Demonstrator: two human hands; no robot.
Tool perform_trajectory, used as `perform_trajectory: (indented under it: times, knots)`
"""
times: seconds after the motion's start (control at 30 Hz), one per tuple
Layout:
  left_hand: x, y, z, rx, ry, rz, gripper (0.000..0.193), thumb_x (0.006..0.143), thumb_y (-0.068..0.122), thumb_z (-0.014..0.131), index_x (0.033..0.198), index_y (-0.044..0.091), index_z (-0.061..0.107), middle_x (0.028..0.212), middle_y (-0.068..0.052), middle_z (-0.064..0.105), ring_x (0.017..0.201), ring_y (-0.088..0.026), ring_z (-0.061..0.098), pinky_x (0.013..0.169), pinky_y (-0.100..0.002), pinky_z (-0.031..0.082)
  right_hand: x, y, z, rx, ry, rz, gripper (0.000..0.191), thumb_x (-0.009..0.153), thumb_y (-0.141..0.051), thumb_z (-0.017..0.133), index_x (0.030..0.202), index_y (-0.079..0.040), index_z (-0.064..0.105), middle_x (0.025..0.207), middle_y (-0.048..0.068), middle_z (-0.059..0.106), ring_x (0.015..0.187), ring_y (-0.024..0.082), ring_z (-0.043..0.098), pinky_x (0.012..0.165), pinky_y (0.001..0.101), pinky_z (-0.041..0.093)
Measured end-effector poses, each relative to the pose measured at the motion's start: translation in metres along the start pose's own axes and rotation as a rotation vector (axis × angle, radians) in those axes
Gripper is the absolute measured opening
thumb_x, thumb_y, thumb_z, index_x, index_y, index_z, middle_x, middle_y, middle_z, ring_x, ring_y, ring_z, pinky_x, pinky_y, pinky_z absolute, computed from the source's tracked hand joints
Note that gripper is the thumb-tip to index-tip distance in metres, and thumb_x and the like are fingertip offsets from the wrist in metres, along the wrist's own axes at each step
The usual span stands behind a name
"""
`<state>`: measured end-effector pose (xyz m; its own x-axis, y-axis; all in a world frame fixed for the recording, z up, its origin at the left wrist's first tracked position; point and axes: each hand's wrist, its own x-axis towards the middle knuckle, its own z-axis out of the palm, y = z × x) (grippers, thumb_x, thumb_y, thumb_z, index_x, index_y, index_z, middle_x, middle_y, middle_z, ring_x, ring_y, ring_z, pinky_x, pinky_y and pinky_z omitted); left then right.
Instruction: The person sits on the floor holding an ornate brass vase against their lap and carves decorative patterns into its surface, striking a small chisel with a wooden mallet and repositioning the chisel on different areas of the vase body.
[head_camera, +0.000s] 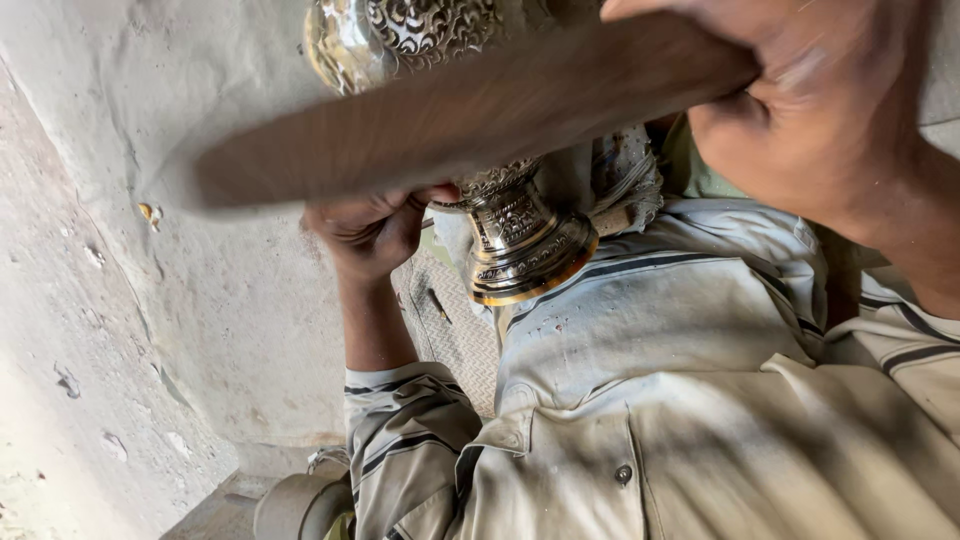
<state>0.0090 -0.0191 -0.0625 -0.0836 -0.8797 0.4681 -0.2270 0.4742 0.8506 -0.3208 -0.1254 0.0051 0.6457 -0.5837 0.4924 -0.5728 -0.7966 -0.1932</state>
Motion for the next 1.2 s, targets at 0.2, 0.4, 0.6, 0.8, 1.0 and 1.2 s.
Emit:
perform_trajectory:
  times: [0.2,0.4,0.6,0.8,1.0,1.2]
  knots:
    - [-0.001,0.003,-0.007,0.075,-0.08,-0.091,0.04,0.088,-0.022,0.054,0.113,0.001,0.075,0.096,-0.013,0.077,0.083,-0.018,0.077,0.076,-0.029,0.066,0.002,-0.008,-0.009,-0.091,0.008,0.013,0.031,0.08,0.003,0.079,0.108,-0.01,0.076,0.086,0.004,0.068,0.075,0.023,0.065,0.065,0.0343,0.045]
    - [-0.01,0.003,-0.005,0.06,-0.012,-0.119,0.028,0.093,-0.019,0.064,0.108,0.0,0.077,0.092,-0.012,0.078,0.086,-0.018,0.076,0.082,-0.031,0.064,-0.003,-0.014,-0.014,-0.074,-0.045,0.079,0.034,0.075,0.005,0.079,0.107,-0.008,0.078,0.086,0.007,0.07,0.076,0.027,0.066,0.065,0.0378,0.047]
    - [-0.007,0.001,-0.006,-0.014,0.038,-0.229,0.013,0.096,-0.006,0.072,0.106,0.001,0.078,0.095,-0.008,0.08,0.089,-0.018,0.08,0.084,-0.037,0.069,-0.014,-0.013,-0.01,-0.055,-0.048,0.108,0.033,0.077,0.004,0.079,0.108,-0.008,0.079,0.087,0.008,0.071,0.076,0.026,0.066,0.069,0.037,0.05]
    - [-0.003,-0.001,-0.007,-0.043,0.027,-0.169,0.011,0.1,-0.002,0.071,0.11,-0.001,0.076,0.093,-0.013,0.078,0.085,-0.021,0.079,0.079,-0.039,0.069,-0.021,-0.012,-0.01,0.004,-0.041,0.165,0.037,0.077,0.006,0.077,0.112,-0.007,0.079,0.095,0.01,0.073,0.082,0.026,0.069,0.07,0.0345,0.052]
    - [0.006,0.004,-0.005,0.023,-0.03,-0.049,0.021,0.1,-0.011,0.066,0.118,-0.002,0.073,0.092,-0.017,0.076,0.08,-0.023,0.077,0.074,-0.034,0.067,-0.016,-0.011,-0.01,0.07,-0.062,0.2,0.035,0.075,0.008,0.076,0.108,-0.003,0.079,0.09,0.013,0.074,0.077,0.027,0.069,0.066,0.0362,0.051]
    - [-0.004,-0.006,-0.009,0.059,0.078,-0.102,0.022,0.097,-0.009,0.067,0.114,0.003,0.072,0.097,-0.015,0.074,0.088,-0.022,0.075,0.08,-0.033,0.066,-0.026,-0.011,-0.01,0.22,-0.059,0.215,0.035,0.08,0.01,0.073,0.114,0.001,0.075,0.094,0.015,0.072,0.079,0.027,0.067,0.069,0.0356,0.051]
